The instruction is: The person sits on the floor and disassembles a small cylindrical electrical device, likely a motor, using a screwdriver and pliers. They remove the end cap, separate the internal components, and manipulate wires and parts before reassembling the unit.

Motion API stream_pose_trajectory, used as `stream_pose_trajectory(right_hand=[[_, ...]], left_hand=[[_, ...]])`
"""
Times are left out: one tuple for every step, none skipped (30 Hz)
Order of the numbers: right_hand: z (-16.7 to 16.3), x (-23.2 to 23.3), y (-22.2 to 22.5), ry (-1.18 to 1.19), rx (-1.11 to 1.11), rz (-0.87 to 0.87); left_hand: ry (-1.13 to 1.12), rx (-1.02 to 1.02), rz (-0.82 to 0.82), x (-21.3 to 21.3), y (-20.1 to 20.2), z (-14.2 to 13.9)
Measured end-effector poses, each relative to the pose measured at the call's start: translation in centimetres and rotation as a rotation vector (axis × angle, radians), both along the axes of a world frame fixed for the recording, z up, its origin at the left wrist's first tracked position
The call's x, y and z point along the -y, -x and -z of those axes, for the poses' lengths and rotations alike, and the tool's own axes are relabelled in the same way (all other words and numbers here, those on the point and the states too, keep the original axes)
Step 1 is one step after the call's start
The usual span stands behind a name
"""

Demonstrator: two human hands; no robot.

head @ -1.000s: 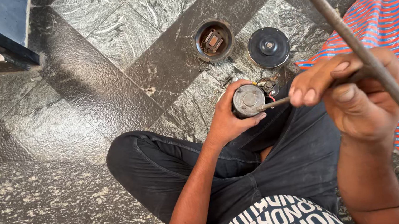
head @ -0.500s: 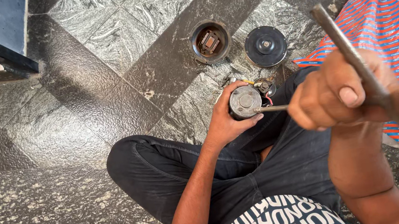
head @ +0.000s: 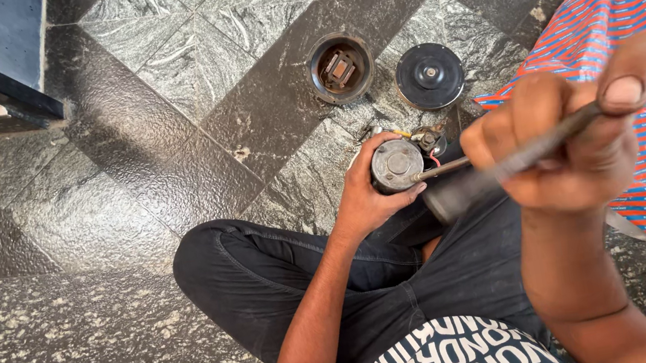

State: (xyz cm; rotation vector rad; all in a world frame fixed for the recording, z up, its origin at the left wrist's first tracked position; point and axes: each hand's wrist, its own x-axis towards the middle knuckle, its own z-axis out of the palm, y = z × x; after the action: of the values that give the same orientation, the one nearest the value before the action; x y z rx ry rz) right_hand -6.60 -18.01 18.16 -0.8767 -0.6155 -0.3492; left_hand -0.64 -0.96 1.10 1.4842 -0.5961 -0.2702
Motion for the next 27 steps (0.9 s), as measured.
stream_pose_trajectory(right_hand=[[0.2,-0.5,0.5,0.037,-0.004,0.151],[0.7,-1.5,1.0,0.103,0.016,0.341],[0.9,-2.2,1.1,0.159,0.045,0.484],[1.1,-2.9,1.3,0.212,0.065,0.632],[1.2,-3.4,1.2,0.254,0.093,0.730],[1.2,-3.8,1.0,0.268,0.113,0.782],[1.2,-4.1,0.7,0.281,0.131,0.836],[1.1,-4.2,0.4,0.267,0.137,0.846],[1.0,-4.2,0.2,0.253,0.127,0.842],[0.9,-4.1,0.0,0.239,0.116,0.839],[0.8,-3.8,-0.1,0.222,0.092,0.820],[0.7,-3.6,-0.2,0.190,0.071,0.809],[0.7,-3.3,-0.2,0.156,0.051,0.799],[0.7,-3.2,-0.2,0.108,0.036,0.795],[0.7,-3.4,-0.1,0.116,0.040,0.832],[0.7,-3.4,-0.1,0.123,0.044,0.868],[0.8,-3.9,0.1,0.184,0.066,0.943],[0.8,-4.1,0.2,0.207,0.062,0.952],[0.8,-4.4,0.3,0.230,0.059,0.961],[0.9,-4.4,0.5,0.221,0.029,0.911],[0.9,-4.0,0.5,0.182,-0.007,0.852],[1.2,-3.6,0.6,0.142,-0.044,0.794],[1.2,-2.3,1.0,0.075,-0.095,0.721],[1.1,-0.6,1.5,0.037,-0.116,0.674],[1.2,1.3,2.2,-0.003,-0.137,0.628],[1.5,3.2,2.7,-0.043,-0.154,0.595],[2.0,5.1,3.3,-0.044,-0.186,0.612]], left_hand=[[0.005,-0.004,0.002,0.0,0.0,0.0],[0.010,-0.010,0.005,0.0,0.0,0.0],[0.015,-0.015,0.010,0.0,0.0,0.0],[0.009,-0.012,0.011,0.0,0.1,0.0],[0.003,-0.009,0.010,0.0,0.1,0.0],[-0.003,-0.005,0.008,0.0,0.1,0.1],[0.000,0.001,0.003,0.0,0.1,0.1],[0.004,0.004,0.000,0.1,0.1,0.1],[0.010,0.006,-0.001,0.2,0.1,0.2],[0.018,0.006,-0.004,0.3,0.1,0.3],[0.026,0.006,-0.008,0.4,0.1,0.3],[0.033,0.006,-0.011,0.5,0.1,0.4],[0.039,0.013,-0.015,0.5,0.1,0.4],[0.045,0.021,-0.018,0.5,0.1,0.5],[0.051,0.028,-0.022,0.5,0.2,0.5],[0.065,0.027,-0.015,0.6,0.3,0.5],[0.079,0.026,-0.009,0.6,0.3,0.4],[0.089,0.027,-0.004,0.5,0.3,0.4],[0.090,0.015,-0.010,0.4,0.4,0.3],[0.091,0.004,-0.012,0.3,0.5,0.3],[0.095,-0.004,-0.011,0.3,0.4,0.3],[0.103,0.005,-0.013,0.3,0.3,0.3],[0.111,0.010,-0.015,0.3,0.2,0.3],[0.121,0.007,-0.016,0.3,0.3,0.4],[0.113,0.020,-0.030,0.4,0.3,0.5],[0.105,0.035,-0.045,0.4,0.4,0.6],[0.094,0.048,-0.062,0.5,0.5,0.7]])
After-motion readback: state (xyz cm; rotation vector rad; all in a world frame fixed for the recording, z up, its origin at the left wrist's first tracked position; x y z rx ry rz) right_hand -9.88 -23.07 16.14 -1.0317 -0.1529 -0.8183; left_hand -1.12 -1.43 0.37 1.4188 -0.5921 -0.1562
